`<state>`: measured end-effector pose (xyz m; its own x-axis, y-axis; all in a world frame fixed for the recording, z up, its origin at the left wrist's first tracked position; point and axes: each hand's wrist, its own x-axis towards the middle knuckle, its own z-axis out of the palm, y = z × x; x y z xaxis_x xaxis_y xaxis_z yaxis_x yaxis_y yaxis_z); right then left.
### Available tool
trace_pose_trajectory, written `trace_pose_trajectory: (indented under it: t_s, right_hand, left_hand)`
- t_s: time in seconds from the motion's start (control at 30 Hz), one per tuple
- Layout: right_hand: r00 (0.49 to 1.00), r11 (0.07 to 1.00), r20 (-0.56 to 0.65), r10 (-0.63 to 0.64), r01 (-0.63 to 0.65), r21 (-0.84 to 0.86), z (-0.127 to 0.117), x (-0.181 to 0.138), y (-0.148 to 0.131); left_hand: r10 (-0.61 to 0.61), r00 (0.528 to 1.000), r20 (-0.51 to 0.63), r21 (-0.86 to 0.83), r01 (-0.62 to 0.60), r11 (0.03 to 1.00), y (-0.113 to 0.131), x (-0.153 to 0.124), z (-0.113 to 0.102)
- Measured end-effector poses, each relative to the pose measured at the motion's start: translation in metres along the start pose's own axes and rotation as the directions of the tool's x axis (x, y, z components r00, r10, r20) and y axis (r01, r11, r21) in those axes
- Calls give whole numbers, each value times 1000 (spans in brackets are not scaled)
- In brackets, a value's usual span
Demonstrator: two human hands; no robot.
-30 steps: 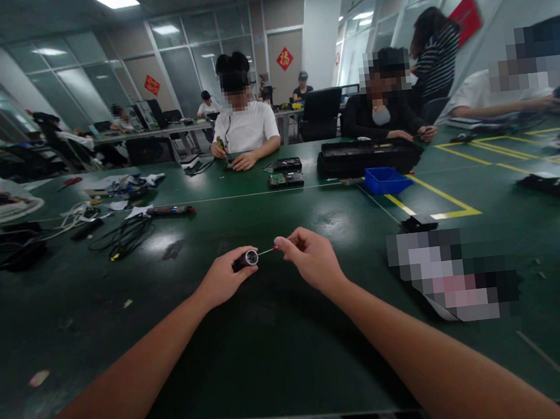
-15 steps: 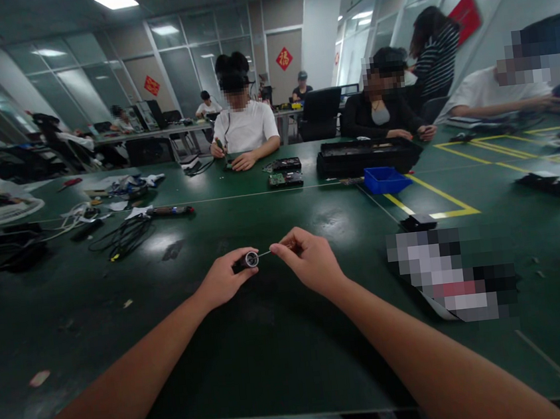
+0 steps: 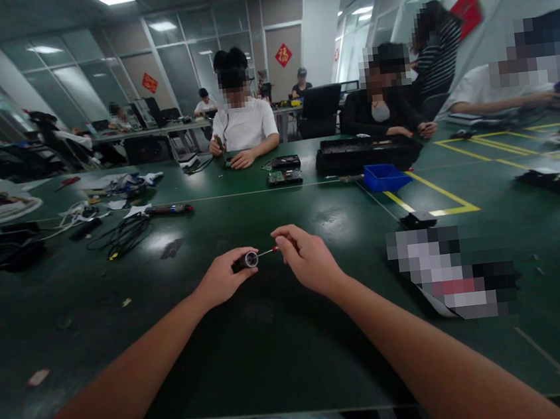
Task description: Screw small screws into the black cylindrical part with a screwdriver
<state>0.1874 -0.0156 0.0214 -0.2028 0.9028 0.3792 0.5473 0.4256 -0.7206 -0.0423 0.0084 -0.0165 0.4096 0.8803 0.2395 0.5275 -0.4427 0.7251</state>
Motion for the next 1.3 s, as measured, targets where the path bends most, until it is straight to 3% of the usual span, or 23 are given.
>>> trace_pose_trajectory:
  t_s: [0.23,0.37,0.5,0.6,0.7,0.8,0.87,0.93,1.1,1.3]
  right_hand:
    - [999,997,41,-12,8,82,1,-2,1]
    - [999,994,-13,41,-39,98,3,-3,-1]
    - [990,938,-72,122,-92,335,11,-1,0]
    - [977,826,-58,205,-141,546,18,3,4]
    - [913,624,-65,402,-221,749,23,9,12]
    - [834,425,102,542,-377,823,21,13,20]
    - [813,372,150,562,-410,832,19,15,24]
    - [835,422,105,541,-377,824,17,15,26]
    - [910,657,-48,412,-260,708,21,11,23]
    - [941,794,-123,316,-191,578,22,7,16]
  left_hand:
    - [-8,1000,12,-11,8,1000,3,-1,-1]
    - [-12,1000,15,0,12,1000,4,-1,-1]
    - [-19,1000,-12,8,19,1000,4,0,0]
    - [-9,999,-36,23,10,1000,5,1,0]
    - [36,999,4,51,-36,998,7,1,0]
    - [67,997,26,77,-69,995,8,2,1]
    - [56,998,22,92,-57,994,9,3,1]
    - [30,999,26,104,-33,994,10,3,0]
    - [-13,1000,22,115,11,993,11,2,-2]
    - [10,1000,26,110,-12,994,9,1,-2]
